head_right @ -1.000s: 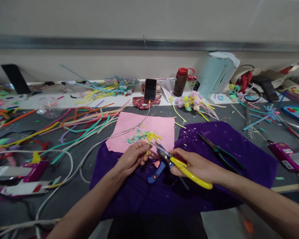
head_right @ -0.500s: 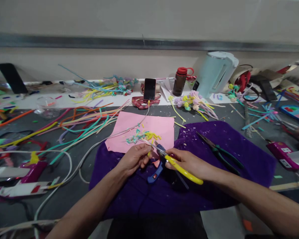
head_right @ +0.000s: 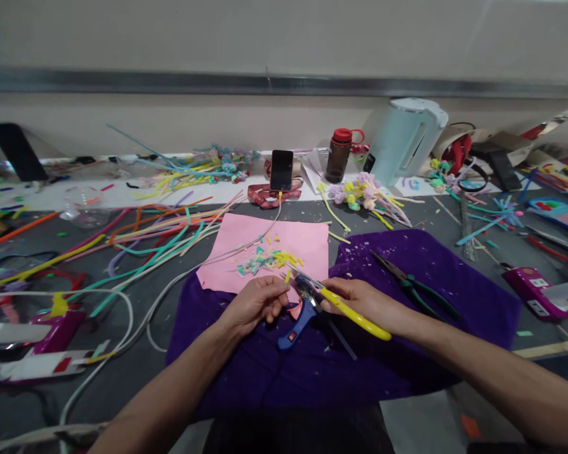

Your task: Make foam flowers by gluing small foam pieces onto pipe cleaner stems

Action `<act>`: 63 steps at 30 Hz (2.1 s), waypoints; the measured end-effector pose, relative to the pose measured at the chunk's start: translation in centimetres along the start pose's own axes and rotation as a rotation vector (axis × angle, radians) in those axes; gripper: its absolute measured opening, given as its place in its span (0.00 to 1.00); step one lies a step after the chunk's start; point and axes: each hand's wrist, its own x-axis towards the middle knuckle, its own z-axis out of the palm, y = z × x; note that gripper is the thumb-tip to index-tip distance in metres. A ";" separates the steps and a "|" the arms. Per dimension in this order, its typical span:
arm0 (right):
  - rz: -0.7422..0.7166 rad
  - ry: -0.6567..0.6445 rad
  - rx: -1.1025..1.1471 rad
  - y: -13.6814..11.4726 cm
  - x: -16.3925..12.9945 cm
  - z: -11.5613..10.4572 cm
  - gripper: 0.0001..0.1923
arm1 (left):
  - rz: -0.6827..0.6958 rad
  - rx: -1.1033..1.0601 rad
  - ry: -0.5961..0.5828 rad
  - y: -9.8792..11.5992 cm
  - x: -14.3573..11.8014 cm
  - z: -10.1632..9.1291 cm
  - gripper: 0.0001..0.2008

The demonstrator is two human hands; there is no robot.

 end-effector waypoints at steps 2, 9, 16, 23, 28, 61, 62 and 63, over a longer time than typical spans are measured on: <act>0.019 0.018 0.012 -0.3 -0.7 0.0 0.23 | 0.032 -0.045 -0.002 0.0 0.0 0.0 0.11; 0.027 -0.063 -0.029 -0.8 -2.0 1.0 0.20 | 0.091 -0.132 -0.053 -0.2 -0.2 0.5 0.09; 0.035 -0.054 -0.045 -0.3 -0.8 1.9 0.18 | 0.114 -0.111 -0.078 -0.5 0.0 0.5 0.10; 0.032 -0.048 0.064 -0.3 0.1 1.8 0.16 | 0.084 -0.103 -0.030 -0.4 0.1 0.4 0.10; 0.054 -0.096 0.089 -0.6 0.4 1.5 0.20 | 0.072 -0.068 -0.026 -0.7 0.3 0.3 0.11; 0.029 0.392 -1.197 9.9 -7.1 -3.9 0.28 | 0.317 0.033 0.274 2.8 -1.6 -3.3 0.13; 0.034 0.402 -1.240 9.6 -7.2 -3.7 0.26 | 0.294 0.022 0.256 2.8 -1.6 -3.2 0.13; 0.047 0.414 -1.285 9.1 -7.2 -3.4 0.24 | 0.274 0.013 0.241 2.7 -1.5 -3.2 0.13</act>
